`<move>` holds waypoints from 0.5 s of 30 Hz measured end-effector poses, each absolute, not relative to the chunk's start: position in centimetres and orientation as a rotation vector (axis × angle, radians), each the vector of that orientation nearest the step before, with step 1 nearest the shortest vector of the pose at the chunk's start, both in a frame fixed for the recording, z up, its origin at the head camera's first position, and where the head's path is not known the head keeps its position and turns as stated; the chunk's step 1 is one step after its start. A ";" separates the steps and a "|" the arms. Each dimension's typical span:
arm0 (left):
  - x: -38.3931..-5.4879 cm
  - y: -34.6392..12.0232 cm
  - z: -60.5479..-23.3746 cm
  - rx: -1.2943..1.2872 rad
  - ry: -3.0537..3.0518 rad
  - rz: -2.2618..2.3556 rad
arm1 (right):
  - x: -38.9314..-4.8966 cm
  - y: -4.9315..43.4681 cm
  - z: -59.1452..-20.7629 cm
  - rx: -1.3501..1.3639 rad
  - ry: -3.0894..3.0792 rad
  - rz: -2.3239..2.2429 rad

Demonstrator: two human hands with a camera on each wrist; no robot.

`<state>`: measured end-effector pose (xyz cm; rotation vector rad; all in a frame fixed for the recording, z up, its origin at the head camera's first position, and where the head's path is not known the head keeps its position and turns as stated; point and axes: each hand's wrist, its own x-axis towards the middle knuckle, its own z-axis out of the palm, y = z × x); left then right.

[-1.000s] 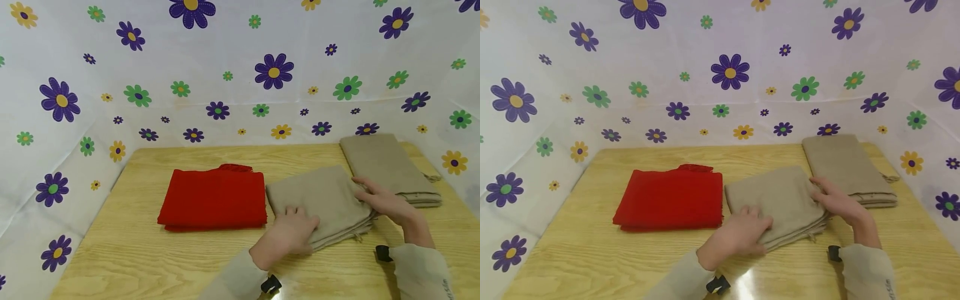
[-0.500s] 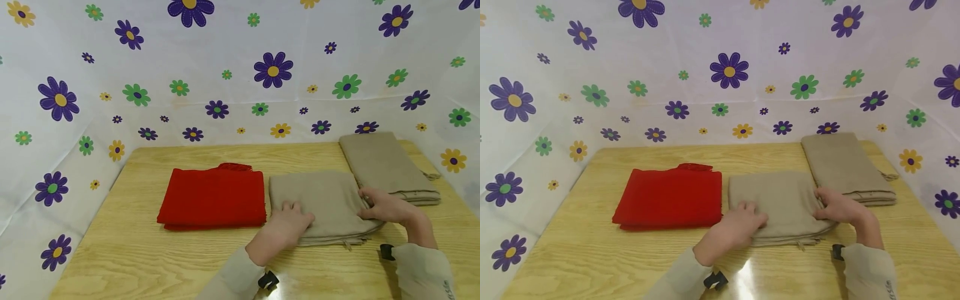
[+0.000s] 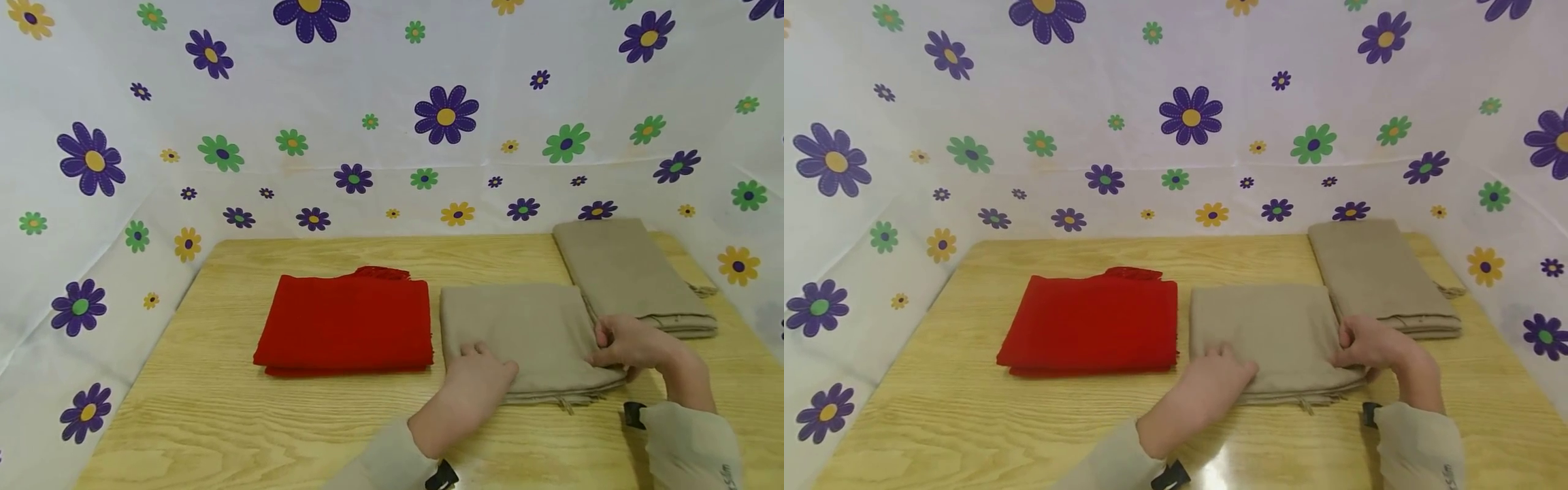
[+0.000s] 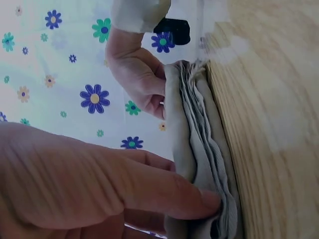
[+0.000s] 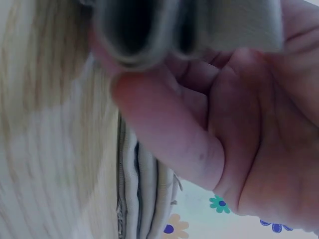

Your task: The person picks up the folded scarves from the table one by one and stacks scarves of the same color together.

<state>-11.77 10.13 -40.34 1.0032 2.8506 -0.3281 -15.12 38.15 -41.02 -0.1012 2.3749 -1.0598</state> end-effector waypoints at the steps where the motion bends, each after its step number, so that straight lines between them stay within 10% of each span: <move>1: -11.7 10.2 -40.3 1.015 2.859 -0.326 | -15.1 38.2 -41.0 -0.101 2.353 -1.074; 15: -12.2 9.9 -40.7 1.036 2.802 -0.292 | -15.2 38.3 -41.2 -0.104 2.271 -1.107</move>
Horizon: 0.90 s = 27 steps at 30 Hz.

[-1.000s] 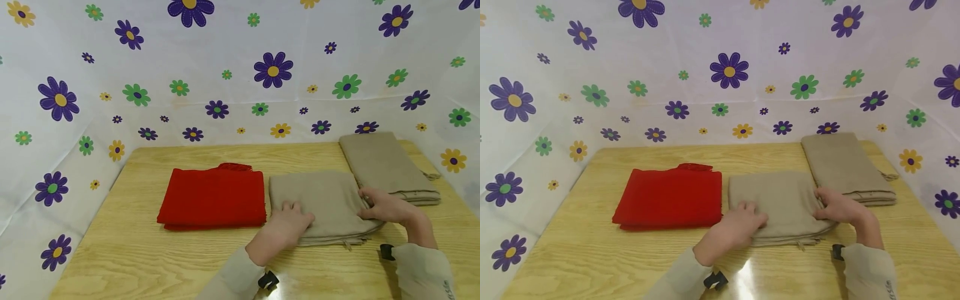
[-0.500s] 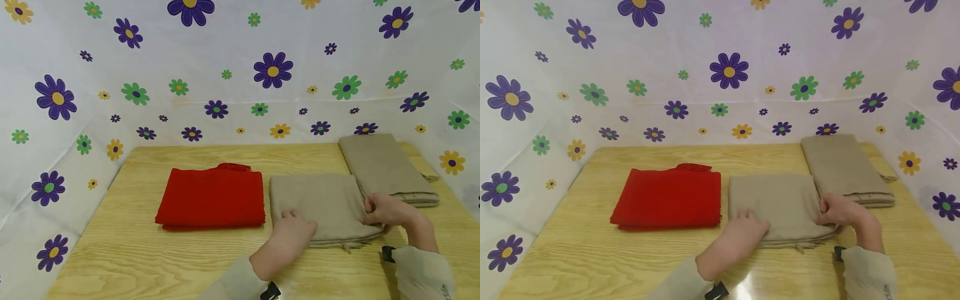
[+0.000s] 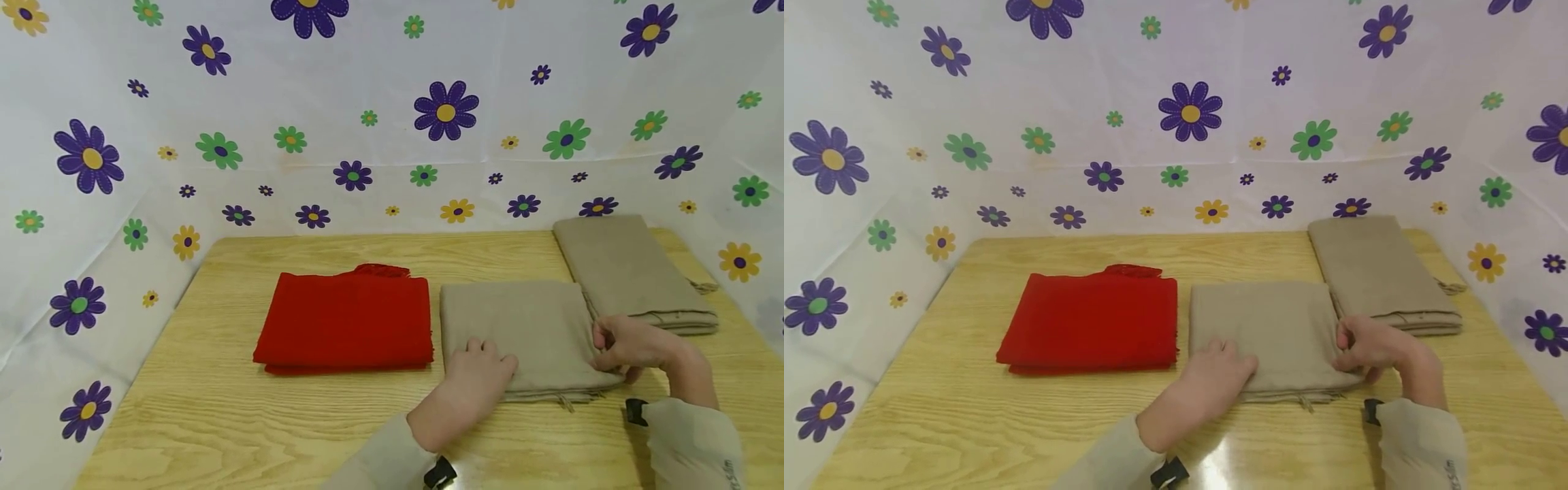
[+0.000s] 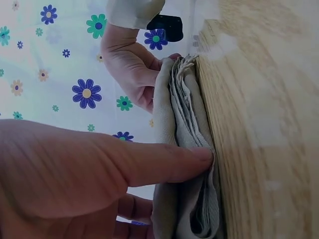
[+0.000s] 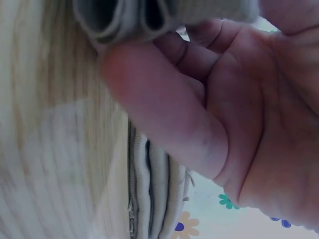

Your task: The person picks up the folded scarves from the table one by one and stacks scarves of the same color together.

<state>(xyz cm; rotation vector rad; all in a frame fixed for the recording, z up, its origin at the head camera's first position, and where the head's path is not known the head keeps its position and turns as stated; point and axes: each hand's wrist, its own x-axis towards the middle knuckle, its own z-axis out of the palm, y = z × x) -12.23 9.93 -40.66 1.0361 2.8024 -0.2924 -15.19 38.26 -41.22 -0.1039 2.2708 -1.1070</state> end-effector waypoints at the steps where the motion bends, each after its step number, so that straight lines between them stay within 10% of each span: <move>1: -12.3 9.9 -40.7 1.037 2.803 -0.286 | -15.2 38.3 -41.2 -0.115 2.267 -1.113; 27: -12.3 10.1 -41.2 1.035 2.807 -0.304 | -15.5 39.3 -42.5 -0.100 2.235 -1.205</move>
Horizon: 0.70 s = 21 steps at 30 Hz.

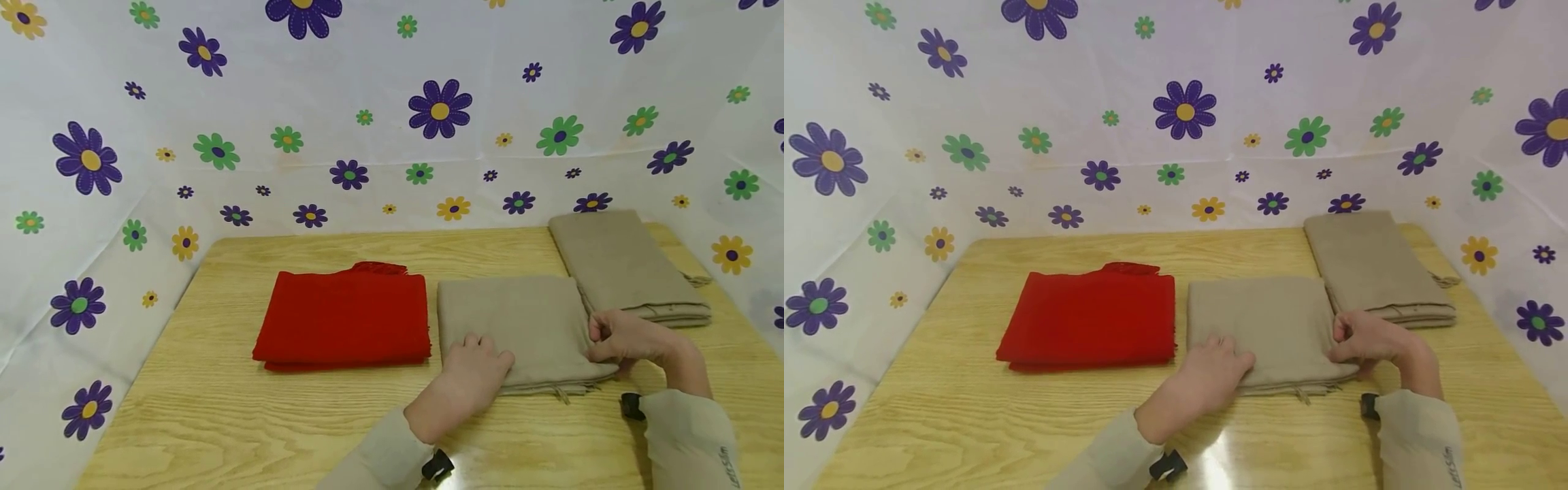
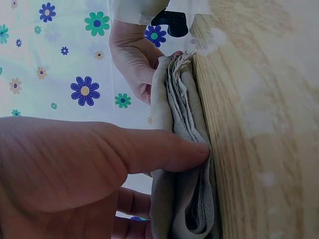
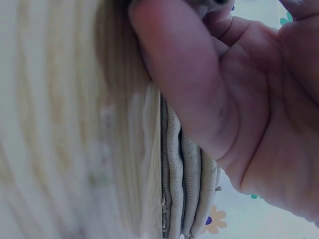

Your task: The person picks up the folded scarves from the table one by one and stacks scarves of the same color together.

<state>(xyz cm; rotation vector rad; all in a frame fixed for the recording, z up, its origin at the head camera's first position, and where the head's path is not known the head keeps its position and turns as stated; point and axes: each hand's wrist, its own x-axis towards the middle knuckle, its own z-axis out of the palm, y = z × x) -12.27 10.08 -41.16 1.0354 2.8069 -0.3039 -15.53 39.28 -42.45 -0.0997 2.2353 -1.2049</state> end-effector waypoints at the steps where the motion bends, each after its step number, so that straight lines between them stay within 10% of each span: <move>1: -12.3 10.1 -41.2 1.037 2.808 -0.304 | -15.5 39.3 -42.5 -0.100 2.238 -1.208; 21: -12.3 10.2 -41.0 1.048 2.799 -0.314 | -15.4 39.2 -42.4 -0.083 2.218 -1.241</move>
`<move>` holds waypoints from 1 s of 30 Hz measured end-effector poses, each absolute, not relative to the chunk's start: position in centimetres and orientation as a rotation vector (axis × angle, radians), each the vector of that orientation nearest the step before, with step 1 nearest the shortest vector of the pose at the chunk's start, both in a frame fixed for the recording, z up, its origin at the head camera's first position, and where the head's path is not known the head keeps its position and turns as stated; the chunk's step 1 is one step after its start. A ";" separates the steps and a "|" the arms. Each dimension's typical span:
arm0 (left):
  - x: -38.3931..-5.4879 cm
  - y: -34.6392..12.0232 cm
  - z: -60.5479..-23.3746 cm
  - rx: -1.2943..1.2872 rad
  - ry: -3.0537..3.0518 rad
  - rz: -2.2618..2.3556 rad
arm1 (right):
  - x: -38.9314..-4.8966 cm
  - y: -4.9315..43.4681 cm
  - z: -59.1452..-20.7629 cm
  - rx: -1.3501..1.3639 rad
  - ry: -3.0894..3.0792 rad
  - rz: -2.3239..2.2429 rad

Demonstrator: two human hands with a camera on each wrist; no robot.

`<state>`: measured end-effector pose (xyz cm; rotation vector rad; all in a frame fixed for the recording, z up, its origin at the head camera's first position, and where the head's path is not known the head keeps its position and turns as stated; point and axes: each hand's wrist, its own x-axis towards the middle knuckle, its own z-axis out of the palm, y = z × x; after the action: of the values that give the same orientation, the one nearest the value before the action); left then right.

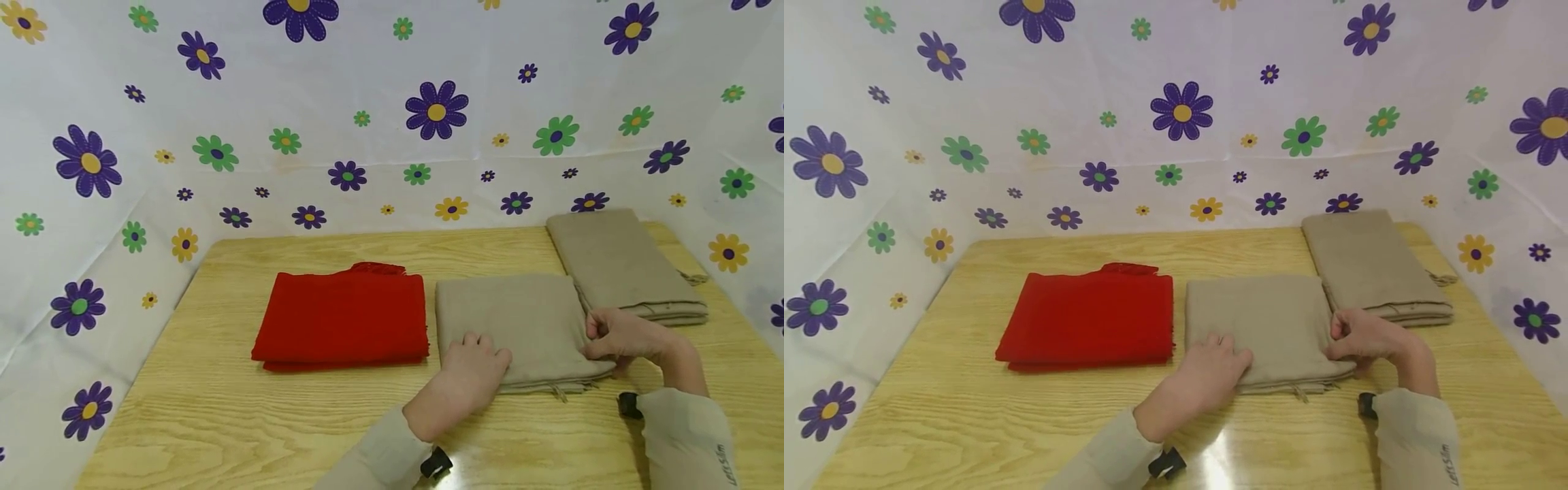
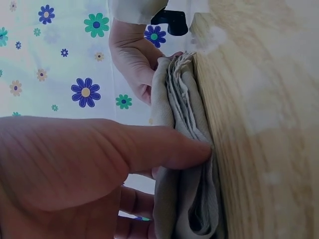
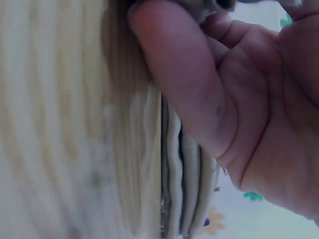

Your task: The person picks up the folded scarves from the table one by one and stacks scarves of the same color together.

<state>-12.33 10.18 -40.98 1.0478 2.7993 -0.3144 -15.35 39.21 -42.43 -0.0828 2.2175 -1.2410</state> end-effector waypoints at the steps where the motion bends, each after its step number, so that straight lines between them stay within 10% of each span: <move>1: -12.4 10.3 -41.0 1.048 2.789 -0.308 | -15.2 39.4 -42.4 -0.090 2.215 -1.239; 30: -13.5 10.3 -40.1 1.148 2.534 -0.119 | -13.5 39.4 -41.5 -0.358 2.272 -1.150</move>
<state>-13.46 10.27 -40.11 1.1476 2.5341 -0.1194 -13.55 39.42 -41.49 -0.3575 2.2719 -1.1501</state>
